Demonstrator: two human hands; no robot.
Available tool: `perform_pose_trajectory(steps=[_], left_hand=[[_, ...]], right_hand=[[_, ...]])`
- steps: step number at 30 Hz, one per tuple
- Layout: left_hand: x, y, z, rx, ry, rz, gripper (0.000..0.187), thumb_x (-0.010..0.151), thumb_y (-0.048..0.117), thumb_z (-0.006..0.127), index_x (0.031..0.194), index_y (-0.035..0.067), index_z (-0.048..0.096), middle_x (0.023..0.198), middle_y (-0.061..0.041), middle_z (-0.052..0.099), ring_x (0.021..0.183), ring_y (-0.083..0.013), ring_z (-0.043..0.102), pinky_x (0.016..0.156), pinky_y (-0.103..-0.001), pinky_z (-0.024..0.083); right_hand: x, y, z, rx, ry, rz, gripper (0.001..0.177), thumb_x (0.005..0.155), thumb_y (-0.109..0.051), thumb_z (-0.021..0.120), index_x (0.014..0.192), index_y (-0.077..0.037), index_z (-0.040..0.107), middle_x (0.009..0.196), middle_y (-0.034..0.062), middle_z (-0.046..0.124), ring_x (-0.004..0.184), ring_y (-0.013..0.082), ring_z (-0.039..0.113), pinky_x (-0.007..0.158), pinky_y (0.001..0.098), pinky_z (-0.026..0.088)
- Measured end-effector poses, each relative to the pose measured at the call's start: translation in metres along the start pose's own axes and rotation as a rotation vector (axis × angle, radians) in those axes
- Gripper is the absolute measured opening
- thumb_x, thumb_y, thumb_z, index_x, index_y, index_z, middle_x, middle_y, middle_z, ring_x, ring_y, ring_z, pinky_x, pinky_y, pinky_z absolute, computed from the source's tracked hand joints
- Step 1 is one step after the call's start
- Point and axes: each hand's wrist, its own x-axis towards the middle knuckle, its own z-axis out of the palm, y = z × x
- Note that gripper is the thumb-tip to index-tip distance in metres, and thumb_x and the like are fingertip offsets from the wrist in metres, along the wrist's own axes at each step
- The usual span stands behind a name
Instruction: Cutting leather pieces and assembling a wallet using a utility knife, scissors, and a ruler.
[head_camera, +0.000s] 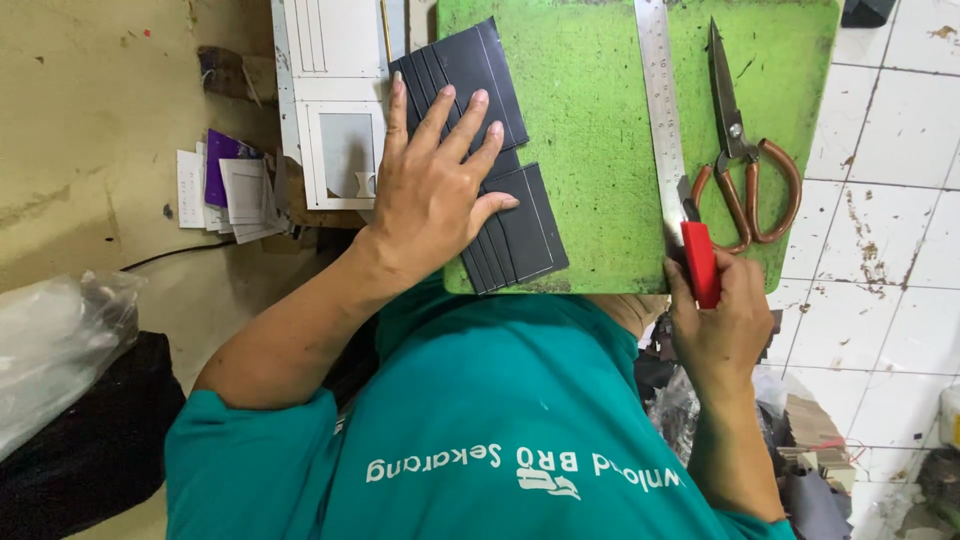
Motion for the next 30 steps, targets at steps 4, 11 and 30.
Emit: perform_pose_trajectory(steps=[4,11,30], left_hand=[[0.0,-0.001,-0.001,-0.056,0.051,0.01,0.076,0.088,0.064,0.081,0.14,0.01,0.07,0.154,-0.019,0.058,0.141,-0.0434,0.052,0.121,-0.07,0.015],[0.004,-0.005,-0.004,-0.097,0.03,0.017,0.082,0.087,0.065,0.08,0.141,0.005,0.066,0.153,-0.021,0.055,0.14,-0.0435,0.051,0.122,-0.067,0.018],[0.01,-0.012,0.007,-0.034,-0.003,0.011,0.106,0.078,0.084,0.074,0.141,0.0,0.062,0.153,-0.025,0.051,0.14,-0.0395,0.049,0.128,-0.053,0.019]], right_hand=[[-0.012,0.002,-0.003,0.042,-0.146,0.123,0.042,0.1,-0.033,0.081,0.108,0.002,0.06,0.091,0.0134,0.057,0.075,0.0274,0.053,0.065,0.0396,0.04],[-0.033,-0.009,-0.014,0.097,-0.154,0.13,0.034,0.097,-0.026,0.082,0.1,0.0,0.06,0.094,0.0131,0.061,0.084,0.03,0.058,0.072,0.0416,0.042],[-0.039,-0.031,0.031,0.492,-0.251,-0.268,0.068,0.095,-0.024,0.073,0.152,0.0,0.046,0.078,0.0037,0.065,0.058,0.0147,0.056,0.055,0.0275,0.046]])
